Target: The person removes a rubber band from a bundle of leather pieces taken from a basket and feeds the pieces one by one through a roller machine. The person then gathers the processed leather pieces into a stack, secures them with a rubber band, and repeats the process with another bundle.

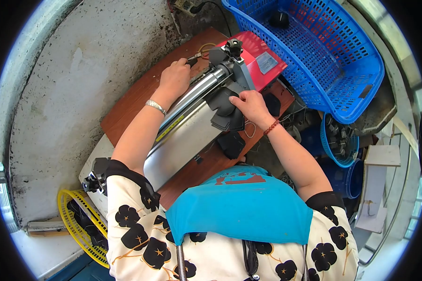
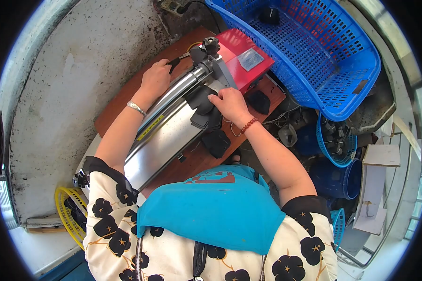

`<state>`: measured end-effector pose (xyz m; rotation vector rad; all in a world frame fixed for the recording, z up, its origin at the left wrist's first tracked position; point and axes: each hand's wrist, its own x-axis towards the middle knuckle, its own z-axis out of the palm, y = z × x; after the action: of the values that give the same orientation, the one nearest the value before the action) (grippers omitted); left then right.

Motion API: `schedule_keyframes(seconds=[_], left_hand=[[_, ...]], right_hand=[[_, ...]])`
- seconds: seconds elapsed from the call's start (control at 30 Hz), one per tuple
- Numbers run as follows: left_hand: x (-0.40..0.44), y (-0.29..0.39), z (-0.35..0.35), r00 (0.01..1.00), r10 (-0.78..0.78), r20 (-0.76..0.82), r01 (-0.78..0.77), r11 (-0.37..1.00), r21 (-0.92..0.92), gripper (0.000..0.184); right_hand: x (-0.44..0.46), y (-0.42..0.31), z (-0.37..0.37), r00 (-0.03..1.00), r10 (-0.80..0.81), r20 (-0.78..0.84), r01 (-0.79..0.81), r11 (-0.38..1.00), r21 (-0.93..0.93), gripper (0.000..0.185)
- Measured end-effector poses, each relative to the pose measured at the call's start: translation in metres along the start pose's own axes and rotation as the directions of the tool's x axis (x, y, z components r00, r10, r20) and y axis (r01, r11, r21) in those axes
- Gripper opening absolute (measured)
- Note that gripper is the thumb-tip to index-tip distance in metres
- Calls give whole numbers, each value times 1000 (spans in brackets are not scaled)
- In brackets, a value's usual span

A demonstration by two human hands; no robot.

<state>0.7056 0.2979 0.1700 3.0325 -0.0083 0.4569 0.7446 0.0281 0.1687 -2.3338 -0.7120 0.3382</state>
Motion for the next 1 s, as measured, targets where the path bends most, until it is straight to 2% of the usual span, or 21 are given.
schedule_keyframes(seconds=[0.13,0.2,0.23,0.3,0.4,0.43,0.47,0.5,0.53,0.57,0.6,0.63,0.67,0.73,0.77,0.83,0.87,0.9,0.93,0.97,1.0], left_hand=[[2,9,-9,995,-80,62,87,990,-113,29],[6,13,-15,927,-84,364,180,954,-240,39],[8,15,-15,928,-82,362,179,954,-240,39],[12,17,-13,868,-124,480,335,862,-382,45],[20,13,3,852,-151,502,366,856,-364,43],[21,8,7,852,-151,502,365,858,-361,43],[22,4,7,856,-181,485,400,825,-398,39],[20,1,7,857,-211,469,433,788,-437,35],[18,-5,8,900,-252,357,403,794,-455,27],[19,-4,0,887,-320,333,447,776,-445,24],[18,-8,3,904,-341,258,424,783,-454,23],[19,-11,5,916,-358,180,400,793,-460,22],[19,-8,2,917,-356,181,399,793,-460,22],[18,-2,-5,947,-321,-13,293,879,-376,25],[15,2,-12,946,-323,-14,295,879,-376,25],[7,10,-23,980,74,-183,-90,993,-82,22],[6,8,-20,980,73,-183,-90,993,-81,22],[6,4,-12,996,83,-31,-85,994,-70,23],[7,2,-5,989,89,122,-83,995,-57,26],[12,0,0,988,92,121,-86,995,-55,26],[18,-1,4,953,-6,303,72,976,-206,27]], right_hand=[[-2,-5,1,998,37,48,-33,997,-64,44],[1,-8,3,998,38,53,-34,996,-87,43],[5,-11,4,999,22,37,-18,994,-111,42],[14,-15,7,1000,6,19,-3,991,-135,41],[25,-16,11,997,-51,-49,45,991,-130,40],[23,-15,9,1000,3,5,-3,1000,-3,38],[19,-13,7,996,52,66,-59,991,120,37],[14,-12,5,996,54,68,-62,991,120,37],[10,-10,2,990,57,125,-79,982,174,37],[6,-7,-1,982,57,182,-98,969,226,36],[5,-2,0,992,-24,121,5,988,154,35],[4,-1,1,993,-21,120,2,988,155,35],[4,1,1,996,-3,92,-10,989,146,35],[4,-1,0,998,11,65,-20,990,136,34],[4,-3,-1,998,35,47,-41,991,129,35],[5,-5,1,998,60,33,-63,990,123,36],[8,-4,3,1000,30,8,-30,999,19,37],[11,-5,4,1000,-2,-15,1,996,-85,39],[12,-6,5,1000,-3,-17,2,997,-83,39],[13,-11,5,1000,14,-19,-16,993,-118,39],[15,-14,6,999,32,-22,-35,988,-153,40]])
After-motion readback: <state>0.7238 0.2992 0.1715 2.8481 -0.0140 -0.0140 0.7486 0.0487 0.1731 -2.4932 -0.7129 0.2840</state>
